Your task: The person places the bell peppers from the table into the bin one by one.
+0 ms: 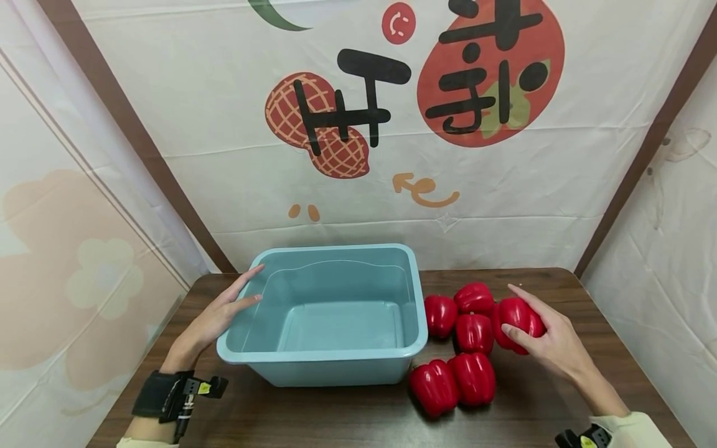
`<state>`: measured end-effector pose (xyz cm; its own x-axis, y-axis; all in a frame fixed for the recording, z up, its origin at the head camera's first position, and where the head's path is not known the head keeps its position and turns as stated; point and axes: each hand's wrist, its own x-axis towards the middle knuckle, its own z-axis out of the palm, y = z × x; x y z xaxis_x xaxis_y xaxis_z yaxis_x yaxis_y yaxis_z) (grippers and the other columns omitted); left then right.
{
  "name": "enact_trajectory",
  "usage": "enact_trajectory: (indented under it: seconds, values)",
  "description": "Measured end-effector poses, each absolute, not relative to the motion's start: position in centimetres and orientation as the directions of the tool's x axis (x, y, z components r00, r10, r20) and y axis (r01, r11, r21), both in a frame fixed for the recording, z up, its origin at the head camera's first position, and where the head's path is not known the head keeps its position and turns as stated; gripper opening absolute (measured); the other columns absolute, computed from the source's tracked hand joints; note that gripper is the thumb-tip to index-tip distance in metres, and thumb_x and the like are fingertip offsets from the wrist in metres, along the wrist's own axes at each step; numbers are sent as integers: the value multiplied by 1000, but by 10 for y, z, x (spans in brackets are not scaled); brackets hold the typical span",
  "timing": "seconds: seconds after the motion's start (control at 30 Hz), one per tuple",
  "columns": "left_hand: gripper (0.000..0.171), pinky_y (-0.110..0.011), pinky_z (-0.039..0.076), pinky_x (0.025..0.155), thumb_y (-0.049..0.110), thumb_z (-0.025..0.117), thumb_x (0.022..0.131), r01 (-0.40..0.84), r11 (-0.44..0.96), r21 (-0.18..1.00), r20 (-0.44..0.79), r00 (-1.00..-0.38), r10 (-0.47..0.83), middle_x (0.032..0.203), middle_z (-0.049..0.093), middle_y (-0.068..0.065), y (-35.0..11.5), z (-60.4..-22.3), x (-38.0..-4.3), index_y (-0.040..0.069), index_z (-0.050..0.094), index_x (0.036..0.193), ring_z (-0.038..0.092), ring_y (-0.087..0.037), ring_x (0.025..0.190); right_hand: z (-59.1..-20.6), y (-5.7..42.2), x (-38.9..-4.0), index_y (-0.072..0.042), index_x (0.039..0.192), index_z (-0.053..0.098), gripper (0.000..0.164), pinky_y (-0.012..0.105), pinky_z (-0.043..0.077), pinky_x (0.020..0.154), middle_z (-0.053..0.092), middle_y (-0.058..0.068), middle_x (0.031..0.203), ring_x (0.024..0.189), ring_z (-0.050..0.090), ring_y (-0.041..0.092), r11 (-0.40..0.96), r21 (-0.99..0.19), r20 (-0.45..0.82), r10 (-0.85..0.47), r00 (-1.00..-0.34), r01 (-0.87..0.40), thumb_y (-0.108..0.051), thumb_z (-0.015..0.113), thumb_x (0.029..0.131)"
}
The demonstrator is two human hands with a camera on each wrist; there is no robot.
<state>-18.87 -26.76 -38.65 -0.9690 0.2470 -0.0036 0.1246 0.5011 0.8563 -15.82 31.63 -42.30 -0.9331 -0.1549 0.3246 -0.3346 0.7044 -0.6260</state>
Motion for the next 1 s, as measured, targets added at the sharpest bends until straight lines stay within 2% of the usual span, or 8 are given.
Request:
enact_trajectory:
  seconds: [0.07, 0.27, 0.33, 0.47, 0.53, 0.77, 1.0]
  values:
    - [65, -73, 23, 107, 29, 50, 103, 124, 497, 859, -4, -969, 248, 166, 4, -10, -267, -386, -188, 26, 18, 159, 7, -42, 150, -420, 315, -159, -23, 149, 44, 70, 24, 53, 61, 60, 21, 124, 92, 50, -6, 698, -629, 331, -158, -930, -343, -21, 73, 86]
    - [65, -73, 21, 108, 28, 50, 103, 129, 499, 857, 0, -968, 251, 166, 4, -10, -268, -388, -189, 25, 18, 159, 6, -41, 150, -413, 313, -162, -22, 149, 45, 70, 24, 53, 62, 60, 20, 122, 92, 50, -7, 693, -624, 348, -166, -923, -360, -20, 73, 86]
    - [65, -73, 20, 108, 28, 50, 103, 133, 500, 856, 2, -968, 253, 166, 4, -10, -268, -389, -190, 25, 18, 159, 6, -41, 150, -411, 311, -163, -22, 149, 45, 70, 24, 53, 62, 60, 20, 122, 92, 53, -1, 697, -621, 347, -166, -923, -359, -21, 74, 85]
    - [64, -73, 21, 108, 26, 49, 103, 138, 496, 857, 8, -967, 254, 166, 3, -10, -269, -391, -191, 24, 18, 159, 6, -41, 150, -408, 308, -165, -22, 149, 44, 70, 24, 53, 62, 61, 20, 122, 93, 59, 20, 701, -615, 346, -170, -923, -360, -22, 73, 86]
    - [64, -73, 21, 108, 27, 49, 103, 138, 497, 857, 10, -968, 252, 166, 4, -9, -270, -392, -191, 25, 18, 159, 6, -40, 150, -407, 306, -167, -22, 149, 44, 69, 24, 53, 62, 61, 20, 123, 93, 59, 24, 701, -614, 347, -174, -922, -363, -22, 73, 86]
    - [64, -73, 23, 107, 26, 50, 103, 148, 497, 855, 19, -967, 254, 166, 5, -10, -268, -392, -191, 25, 19, 159, 7, -41, 150, -399, 303, -171, -22, 147, 47, 67, 24, 53, 63, 61, 18, 122, 91, 56, 3, 695, -603, 372, -188, -909, -391, -20, 73, 85]
    - [63, -73, 26, 105, 26, 49, 104, 138, 472, 871, 12, -966, 259, 166, 4, -11, -267, -387, -188, 24, 18, 159, 8, -42, 150, -393, 297, -175, -20, 145, 50, 65, 24, 53, 62, 63, 18, 121, 90, 54, -4, 669, -609, 393, -213, -894, -427, -17, 74, 84]
